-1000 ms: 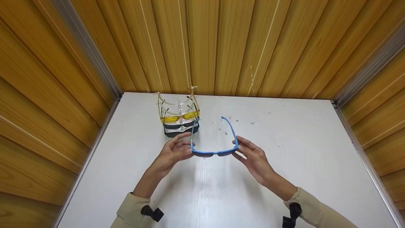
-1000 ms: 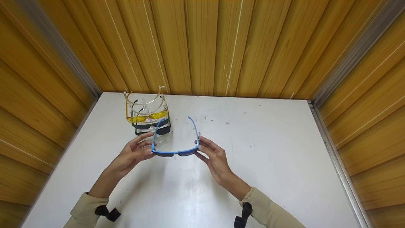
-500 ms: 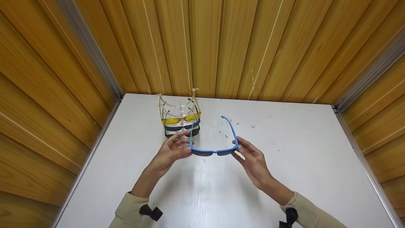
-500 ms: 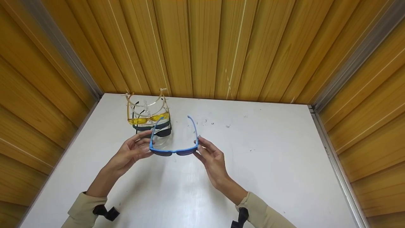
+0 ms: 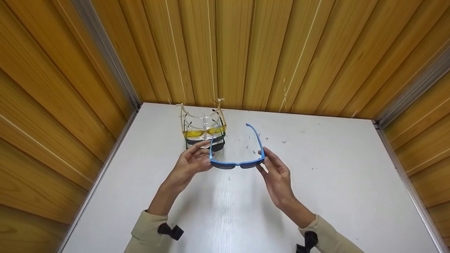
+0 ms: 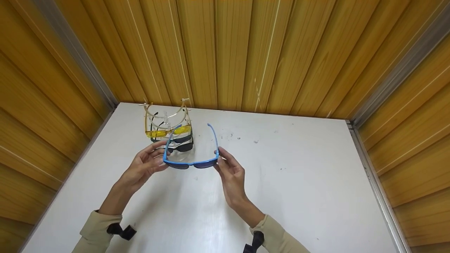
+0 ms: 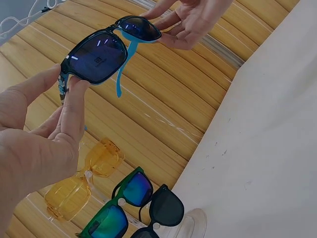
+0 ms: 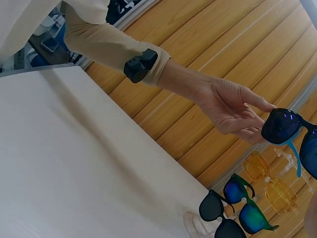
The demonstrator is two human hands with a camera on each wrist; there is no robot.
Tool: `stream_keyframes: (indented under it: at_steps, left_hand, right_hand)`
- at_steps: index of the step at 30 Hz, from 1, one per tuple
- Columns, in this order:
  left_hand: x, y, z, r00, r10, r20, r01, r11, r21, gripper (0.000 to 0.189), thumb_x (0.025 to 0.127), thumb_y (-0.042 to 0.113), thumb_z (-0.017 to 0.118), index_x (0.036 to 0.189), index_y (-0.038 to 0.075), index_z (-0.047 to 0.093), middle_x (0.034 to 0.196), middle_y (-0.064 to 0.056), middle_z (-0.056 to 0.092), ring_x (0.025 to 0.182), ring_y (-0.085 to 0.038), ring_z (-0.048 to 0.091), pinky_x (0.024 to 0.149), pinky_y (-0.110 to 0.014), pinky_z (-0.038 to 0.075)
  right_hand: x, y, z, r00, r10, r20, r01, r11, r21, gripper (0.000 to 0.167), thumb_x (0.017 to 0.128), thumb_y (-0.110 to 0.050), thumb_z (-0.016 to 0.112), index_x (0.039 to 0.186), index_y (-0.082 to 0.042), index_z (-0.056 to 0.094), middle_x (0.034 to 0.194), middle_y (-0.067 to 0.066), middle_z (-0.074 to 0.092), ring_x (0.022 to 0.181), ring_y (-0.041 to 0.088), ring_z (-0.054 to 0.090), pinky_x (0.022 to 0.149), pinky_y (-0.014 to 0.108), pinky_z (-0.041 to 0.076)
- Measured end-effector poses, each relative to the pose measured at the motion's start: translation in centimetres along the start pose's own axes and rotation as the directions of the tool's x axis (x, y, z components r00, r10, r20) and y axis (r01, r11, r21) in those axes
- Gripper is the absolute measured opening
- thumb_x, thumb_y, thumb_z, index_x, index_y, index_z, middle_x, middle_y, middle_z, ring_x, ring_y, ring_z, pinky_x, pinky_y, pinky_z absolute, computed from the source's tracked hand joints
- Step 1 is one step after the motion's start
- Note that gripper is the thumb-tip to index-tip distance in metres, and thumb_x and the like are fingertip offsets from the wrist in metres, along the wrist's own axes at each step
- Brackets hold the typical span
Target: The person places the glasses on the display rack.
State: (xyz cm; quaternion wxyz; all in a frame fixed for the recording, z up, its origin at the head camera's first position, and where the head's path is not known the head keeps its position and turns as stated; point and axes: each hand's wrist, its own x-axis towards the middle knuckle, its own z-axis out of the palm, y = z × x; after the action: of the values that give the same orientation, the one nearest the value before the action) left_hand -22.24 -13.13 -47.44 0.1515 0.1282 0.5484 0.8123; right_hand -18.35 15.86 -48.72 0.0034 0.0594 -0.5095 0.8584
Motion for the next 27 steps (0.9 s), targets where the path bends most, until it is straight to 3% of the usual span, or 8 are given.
stream_keyframes:
  at_steps: [8,16,22,27]
  left_hand:
    - [-0.2,1.0,-0.4,0.999,0.051,-0.007,-0.051,0.999,0.017,0.063,0.093,-0.002,0.066,0.151,0.003,0.041,0.115,-0.002,0.067,0.097,-0.011,0.069,0.089,-0.032,0.063]
    - [-0.3,2.2,-0.7,0.994,0.106,-0.009,-0.105,0.994,0.031,0.061,0.094,-0.005,0.062,0.151,0.001,0.041,0.116,-0.004,0.067,0.102,-0.013,0.068,0.089,-0.029,0.062]
    - [-0.7,3.2,-0.9,0.996,0.085,-0.024,-0.082,0.991,0.107,0.062,0.094,-0.002,0.066,0.152,0.002,0.042,0.123,-0.013,0.065,0.107,-0.015,0.070,0.095,-0.033,0.061]
    - [-1.3,3.9,-1.2,0.997,0.065,-0.029,-0.059,0.981,0.187,0.064,0.094,0.001,0.068,0.152,0.004,0.043,0.124,-0.012,0.064,0.108,-0.016,0.070,0.098,-0.034,0.060]
  right_hand:
    - [0.6,-0.7,1.2,0.999,-0.042,0.029,0.042,0.999,-0.007,0.030,0.106,-0.013,0.054,0.136,-0.015,0.062,0.130,-0.003,0.067,0.124,0.010,0.061,0.113,0.031,0.049]
    - [1.7,-1.4,1.9,0.995,-0.073,0.063,0.077,0.995,-0.058,0.033,0.105,-0.008,0.053,0.137,-0.006,0.060,0.133,0.002,0.064,0.126,0.013,0.062,0.111,0.033,0.052]
    - [2.1,-2.3,2.0,0.991,-0.050,0.123,0.060,0.995,-0.078,0.037,0.104,-0.004,0.053,0.140,-0.003,0.058,0.129,0.005,0.064,0.120,0.015,0.065,0.108,0.035,0.054]
    - [2.2,-3.0,2.2,0.986,-0.029,0.166,0.042,0.996,-0.075,0.038,0.101,0.000,0.055,0.138,-0.003,0.060,0.127,0.007,0.064,0.118,0.016,0.065,0.107,0.038,0.055]
